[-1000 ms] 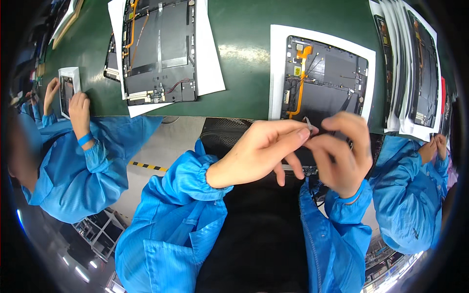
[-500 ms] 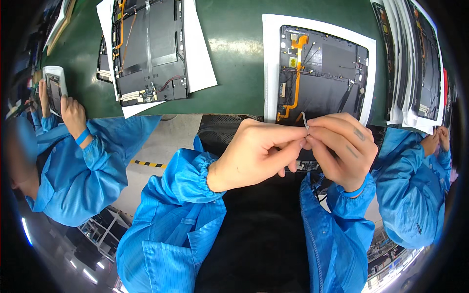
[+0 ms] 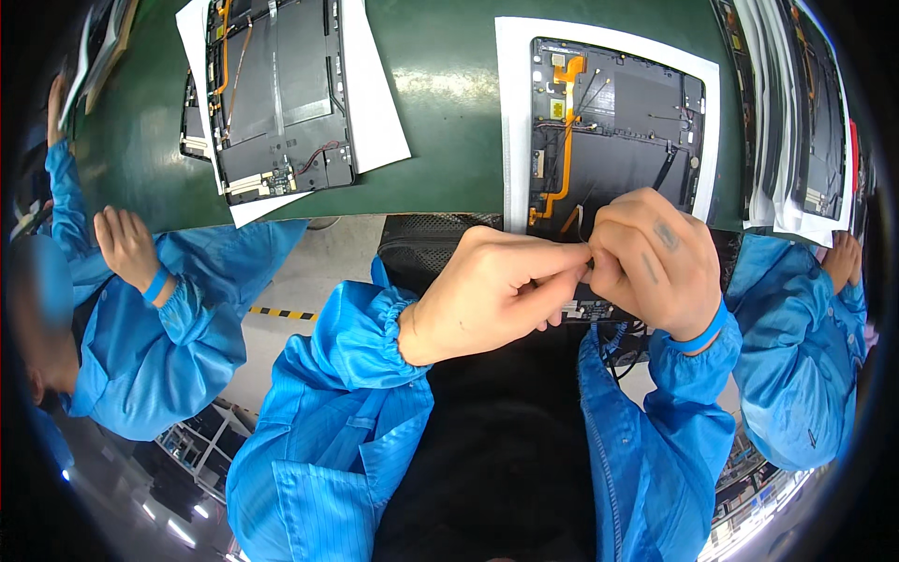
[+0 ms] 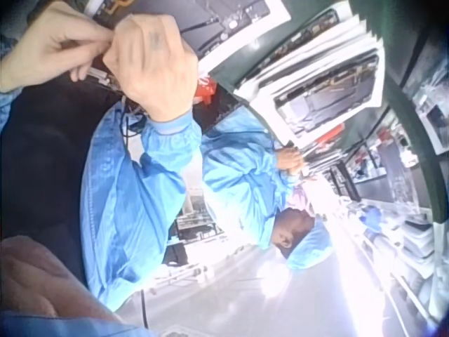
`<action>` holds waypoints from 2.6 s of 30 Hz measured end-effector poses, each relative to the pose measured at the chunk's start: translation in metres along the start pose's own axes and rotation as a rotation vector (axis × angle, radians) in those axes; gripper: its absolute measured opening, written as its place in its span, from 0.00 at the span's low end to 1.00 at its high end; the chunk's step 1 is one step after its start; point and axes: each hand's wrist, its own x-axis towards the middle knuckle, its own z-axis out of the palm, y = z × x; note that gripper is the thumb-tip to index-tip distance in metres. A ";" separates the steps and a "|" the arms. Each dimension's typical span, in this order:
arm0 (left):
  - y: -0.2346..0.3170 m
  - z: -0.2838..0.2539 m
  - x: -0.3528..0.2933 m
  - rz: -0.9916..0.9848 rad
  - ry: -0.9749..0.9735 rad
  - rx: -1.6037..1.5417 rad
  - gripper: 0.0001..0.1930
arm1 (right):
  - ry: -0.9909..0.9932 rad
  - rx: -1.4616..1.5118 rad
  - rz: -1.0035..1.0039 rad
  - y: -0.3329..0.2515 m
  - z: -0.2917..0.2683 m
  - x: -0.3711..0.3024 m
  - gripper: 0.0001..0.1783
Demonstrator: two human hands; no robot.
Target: The person peels and applies adhesive strips onto tablet devices, presses them down by hand, and moves the tablets along the assembly line.
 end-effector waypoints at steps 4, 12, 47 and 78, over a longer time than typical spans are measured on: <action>-0.001 0.000 -0.001 -0.043 -0.014 -0.050 0.10 | -0.054 0.077 0.050 0.004 0.000 -0.003 0.17; -0.001 0.000 0.002 -0.044 -0.008 -0.116 0.10 | -0.040 0.099 0.018 -0.001 -0.013 0.002 0.16; 0.007 0.008 0.011 -0.249 -0.129 -0.194 0.11 | -0.056 -0.033 -0.021 -0.001 -0.021 -0.009 0.17; 0.034 -0.012 0.031 -0.124 -0.212 0.090 0.05 | 0.096 0.002 0.747 -0.026 -0.036 -0.030 0.15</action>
